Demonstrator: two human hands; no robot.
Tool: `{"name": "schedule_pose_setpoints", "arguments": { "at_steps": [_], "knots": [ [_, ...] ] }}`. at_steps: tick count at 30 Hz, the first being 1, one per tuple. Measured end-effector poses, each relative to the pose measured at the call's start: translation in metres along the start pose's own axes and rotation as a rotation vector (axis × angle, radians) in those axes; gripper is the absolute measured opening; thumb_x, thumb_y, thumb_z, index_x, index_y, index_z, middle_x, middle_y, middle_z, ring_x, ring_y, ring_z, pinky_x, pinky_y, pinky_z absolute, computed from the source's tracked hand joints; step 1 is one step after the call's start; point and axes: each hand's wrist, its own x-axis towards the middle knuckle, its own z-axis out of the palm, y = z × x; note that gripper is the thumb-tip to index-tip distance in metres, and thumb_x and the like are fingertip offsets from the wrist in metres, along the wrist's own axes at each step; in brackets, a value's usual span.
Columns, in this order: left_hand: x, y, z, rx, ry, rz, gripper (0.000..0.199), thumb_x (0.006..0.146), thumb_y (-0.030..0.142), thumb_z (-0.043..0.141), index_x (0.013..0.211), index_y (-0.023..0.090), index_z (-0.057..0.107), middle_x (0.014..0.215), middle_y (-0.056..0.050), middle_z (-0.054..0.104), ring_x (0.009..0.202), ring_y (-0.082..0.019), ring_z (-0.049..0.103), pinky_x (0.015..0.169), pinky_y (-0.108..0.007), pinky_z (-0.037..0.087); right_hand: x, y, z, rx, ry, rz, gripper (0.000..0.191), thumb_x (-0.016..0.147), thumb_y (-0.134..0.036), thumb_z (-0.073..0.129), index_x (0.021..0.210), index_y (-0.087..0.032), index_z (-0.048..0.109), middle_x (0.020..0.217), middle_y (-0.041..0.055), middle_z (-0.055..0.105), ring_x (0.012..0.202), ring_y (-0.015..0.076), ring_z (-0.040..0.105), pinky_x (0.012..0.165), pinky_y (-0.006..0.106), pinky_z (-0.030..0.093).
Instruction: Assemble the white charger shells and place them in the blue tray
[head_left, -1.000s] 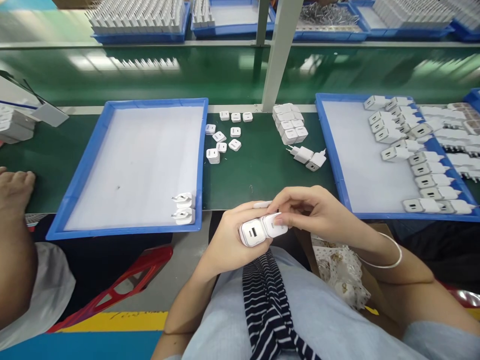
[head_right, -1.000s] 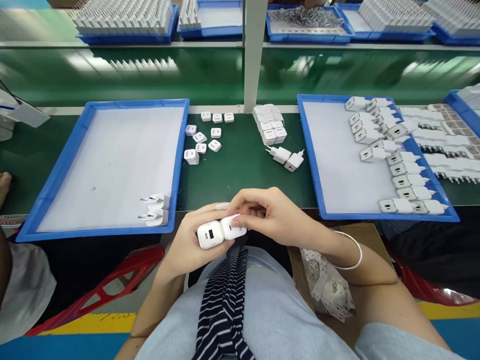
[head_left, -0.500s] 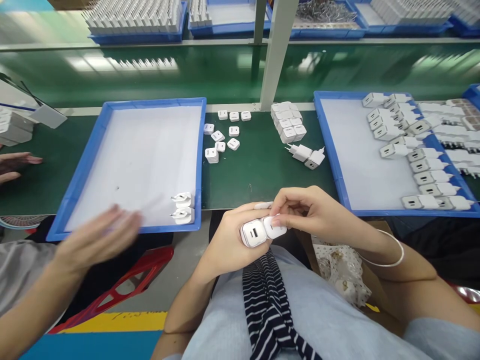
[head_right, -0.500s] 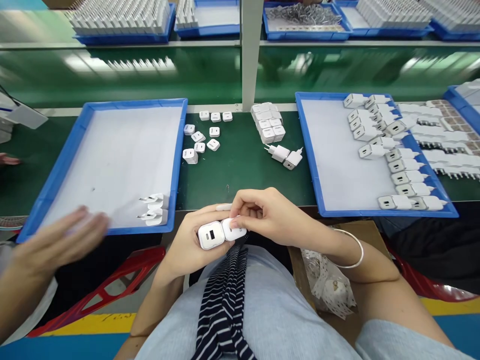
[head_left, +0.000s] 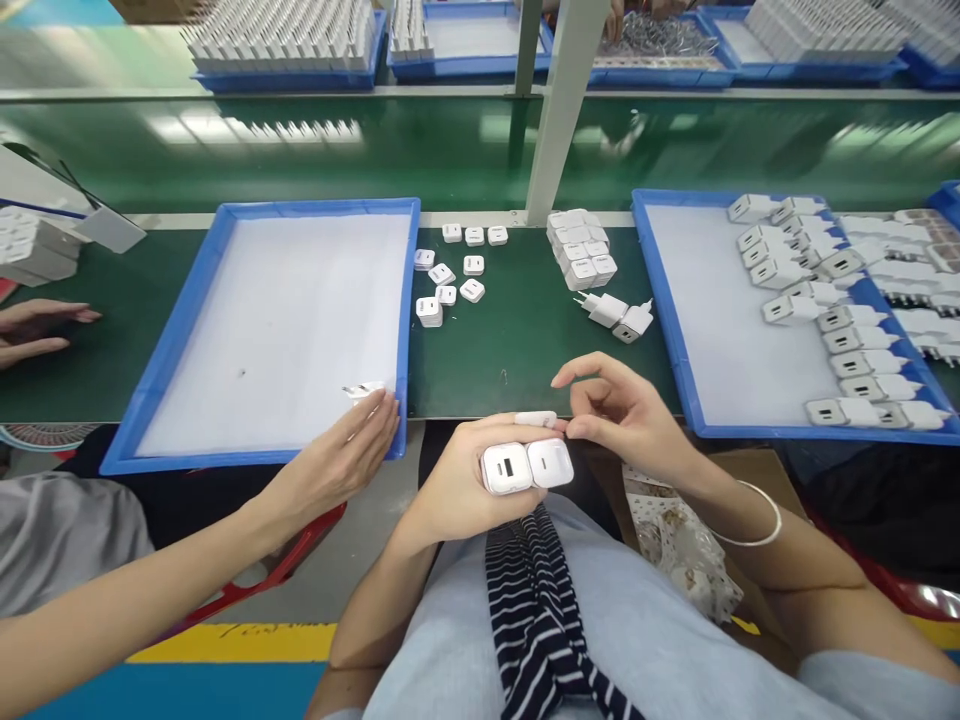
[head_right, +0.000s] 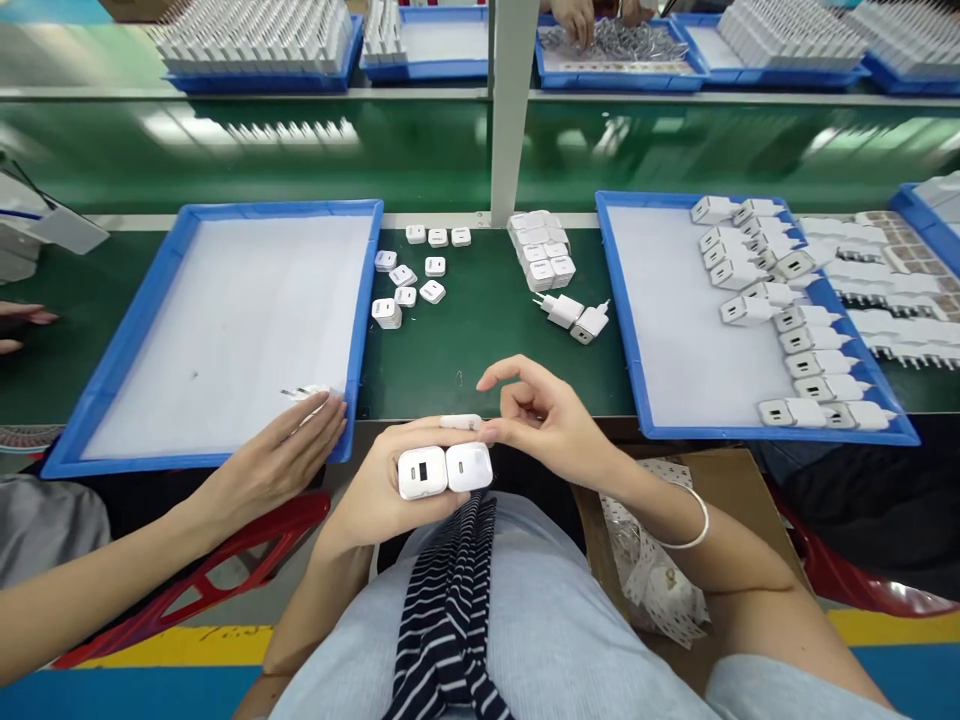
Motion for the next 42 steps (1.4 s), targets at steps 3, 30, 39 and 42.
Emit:
{"name": "schedule_pose_setpoints", "arguments": {
  "at_steps": [3, 30, 39, 42],
  "knots": [
    [-0.001, 0.002, 0.001, 0.015, -0.046, -0.011, 0.043, 0.067, 0.008, 0.073, 0.109, 0.019, 0.074, 0.11, -0.008, 0.073, 0.095, -0.023, 0.071, 0.082, -0.03, 0.054, 0.01, -0.008, -0.01, -0.156, -0.115, -0.047, 0.02, 0.084, -0.031, 0.074, 0.098, -0.019, 0.067, 0.068, -0.0034, 0.052, 0.059, 0.0093, 0.044, 0.052, 0.023, 0.035],
    [0.006, -0.006, 0.01, -0.067, 0.048, -0.093, 0.021, 0.066, 0.007, 0.072, 0.086, 0.013, 0.068, 0.082, -0.001, 0.065, 0.069, -0.011, 0.058, 0.059, -0.021, 0.044, 0.012, -0.031, 0.01, -0.271, -0.202, -0.301, 0.013, 0.089, -0.016, 0.068, 0.098, -0.016, 0.076, 0.071, 0.0018, 0.065, 0.066, 0.0117, 0.048, 0.059, 0.024, 0.038],
    [0.007, -0.007, 0.015, -0.04, 0.009, -0.085, 0.033, 0.07, 0.005, 0.069, 0.1, 0.018, 0.069, 0.093, -0.002, 0.07, 0.08, -0.015, 0.067, 0.066, -0.022, 0.051, 0.013, -0.045, 0.01, -0.362, -0.278, -0.091, 0.009, 0.088, -0.016, 0.067, 0.095, -0.019, 0.071, 0.074, -0.0017, 0.064, 0.066, 0.0101, 0.053, 0.059, 0.022, 0.039],
    [0.006, -0.008, 0.017, -0.014, 0.002, -0.076, 0.039, 0.071, 0.005, 0.068, 0.107, 0.021, 0.069, 0.099, -0.002, 0.071, 0.085, -0.016, 0.068, 0.071, -0.024, 0.053, 0.015, -0.05, 0.009, -0.309, -0.328, 0.036, 0.009, 0.085, -0.013, 0.066, 0.091, -0.019, 0.065, 0.077, -0.0031, 0.066, 0.069, 0.0104, 0.057, 0.062, 0.022, 0.042]
  ]
}}
